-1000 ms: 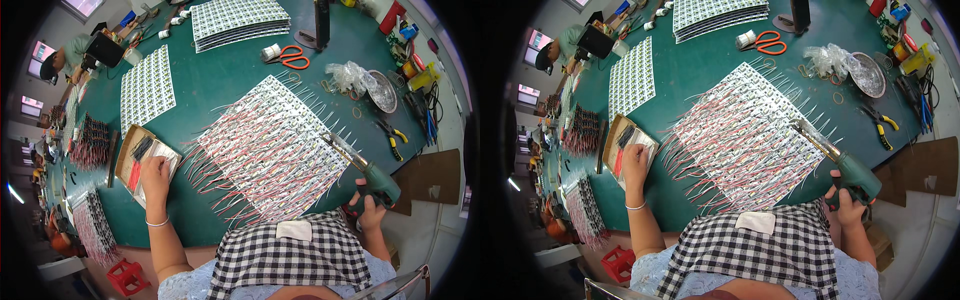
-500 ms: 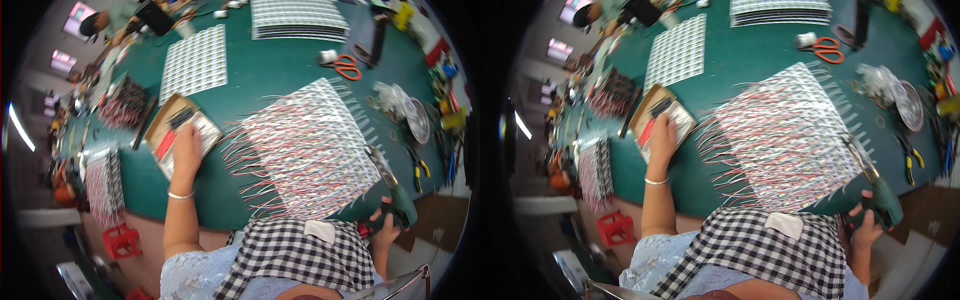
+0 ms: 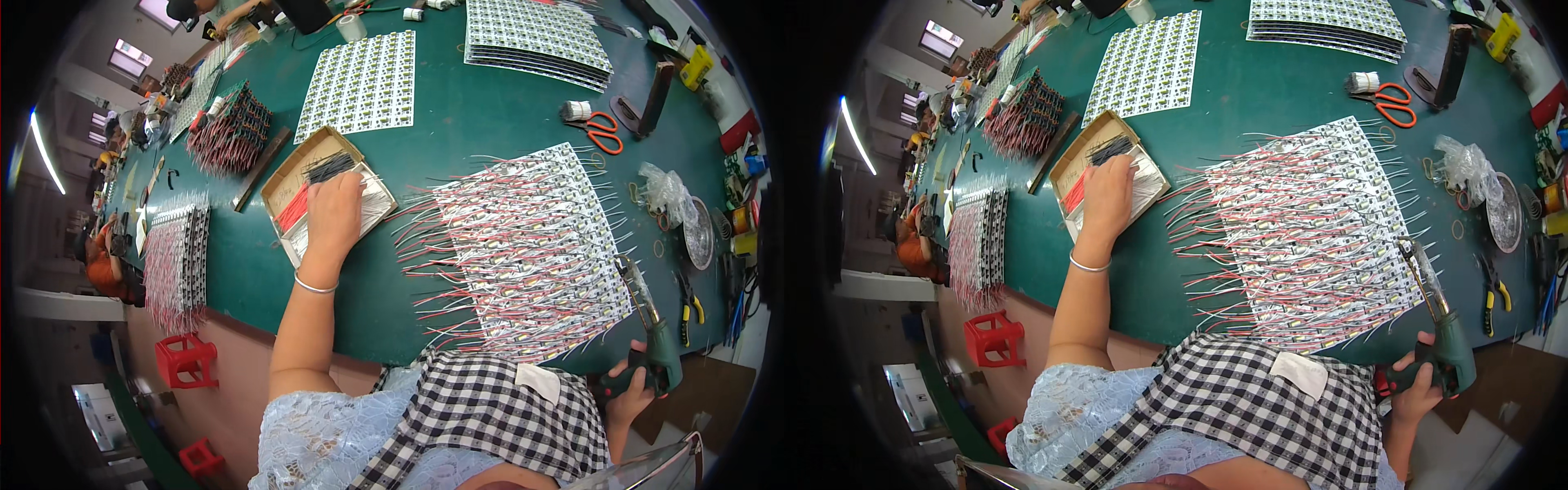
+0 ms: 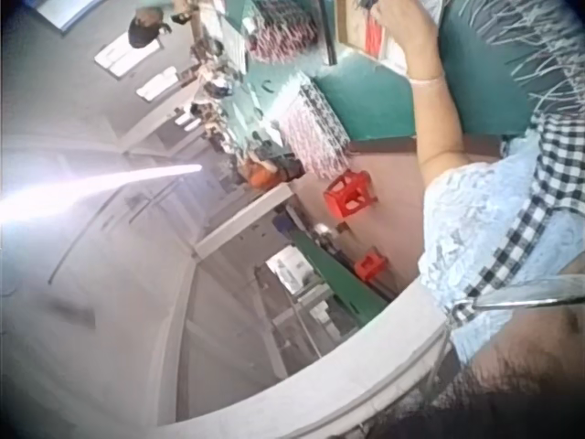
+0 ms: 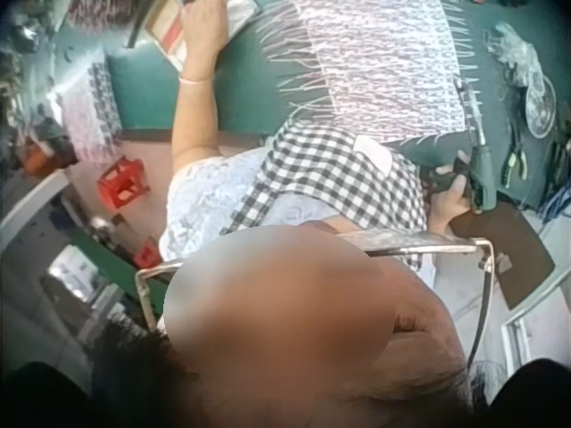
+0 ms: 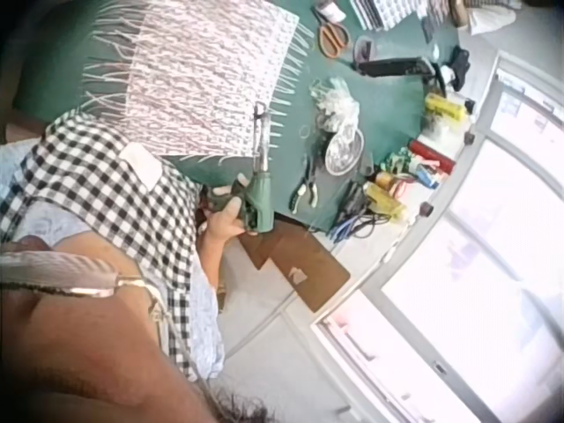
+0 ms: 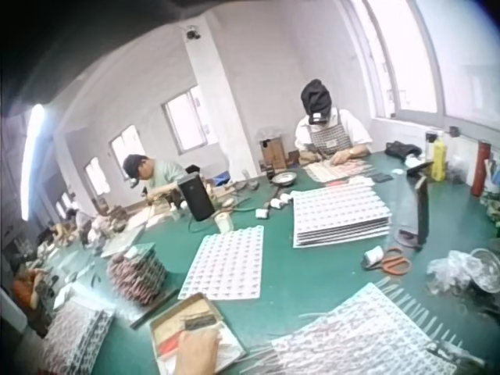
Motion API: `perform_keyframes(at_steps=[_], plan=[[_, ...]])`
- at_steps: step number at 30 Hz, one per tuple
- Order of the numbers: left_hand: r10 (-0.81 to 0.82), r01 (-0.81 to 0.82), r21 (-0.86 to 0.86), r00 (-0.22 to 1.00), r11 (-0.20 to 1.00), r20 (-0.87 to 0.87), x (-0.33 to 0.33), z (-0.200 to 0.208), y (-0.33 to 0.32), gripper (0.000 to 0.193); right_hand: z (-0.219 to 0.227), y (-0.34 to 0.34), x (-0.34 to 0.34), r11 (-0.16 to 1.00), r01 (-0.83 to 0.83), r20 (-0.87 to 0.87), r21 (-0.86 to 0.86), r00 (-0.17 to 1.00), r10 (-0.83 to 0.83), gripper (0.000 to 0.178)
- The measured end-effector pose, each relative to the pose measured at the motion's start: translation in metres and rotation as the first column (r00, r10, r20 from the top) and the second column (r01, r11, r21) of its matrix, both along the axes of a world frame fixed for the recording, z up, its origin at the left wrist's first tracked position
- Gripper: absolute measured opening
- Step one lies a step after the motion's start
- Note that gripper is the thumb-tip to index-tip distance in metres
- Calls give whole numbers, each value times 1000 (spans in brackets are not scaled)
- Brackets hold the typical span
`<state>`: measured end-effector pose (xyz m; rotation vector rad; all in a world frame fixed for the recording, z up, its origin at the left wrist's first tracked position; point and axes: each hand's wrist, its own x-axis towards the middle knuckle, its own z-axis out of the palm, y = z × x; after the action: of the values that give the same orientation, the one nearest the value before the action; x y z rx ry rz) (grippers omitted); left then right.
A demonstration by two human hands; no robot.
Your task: The person solders wires onto an LED circuit board panel using a soldering iron, then secures the wires with rubber bands.
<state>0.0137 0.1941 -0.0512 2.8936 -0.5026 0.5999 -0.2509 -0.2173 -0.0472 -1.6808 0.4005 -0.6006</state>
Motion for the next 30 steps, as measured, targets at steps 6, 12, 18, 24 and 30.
perform_keyframes(at_steps=[6, 12, 18, 24, 30], plan=[[5, -5, 2, 1000, 1000, 10, 0, 4, 2, 6, 3, -2, 2, 1000, -20, -28, -10, 999, 19, 39], [-70, -46, -837, 993, 545, -100, 2, -15, 9, 18, 0, 0, 5, 999, -30, -13, 29, 999, 30, 38], [-75, -91, -953, 990, 290, -117, -9, -10, 15, 18, -1, 2, 9, 1000, -13, -3, 19, 1000, 13, 38], [-203, -74, -983, 978, -167, -39, -21, 3, 6, 15, -20, -16, 27, 934, -108, 205, 339, 978, 39, 36], [-234, 53, -998, 971, 36, 43, -59, -21, -21, 19, -38, -26, 44, 867, -164, 260, 470, 965, 41, 38]])
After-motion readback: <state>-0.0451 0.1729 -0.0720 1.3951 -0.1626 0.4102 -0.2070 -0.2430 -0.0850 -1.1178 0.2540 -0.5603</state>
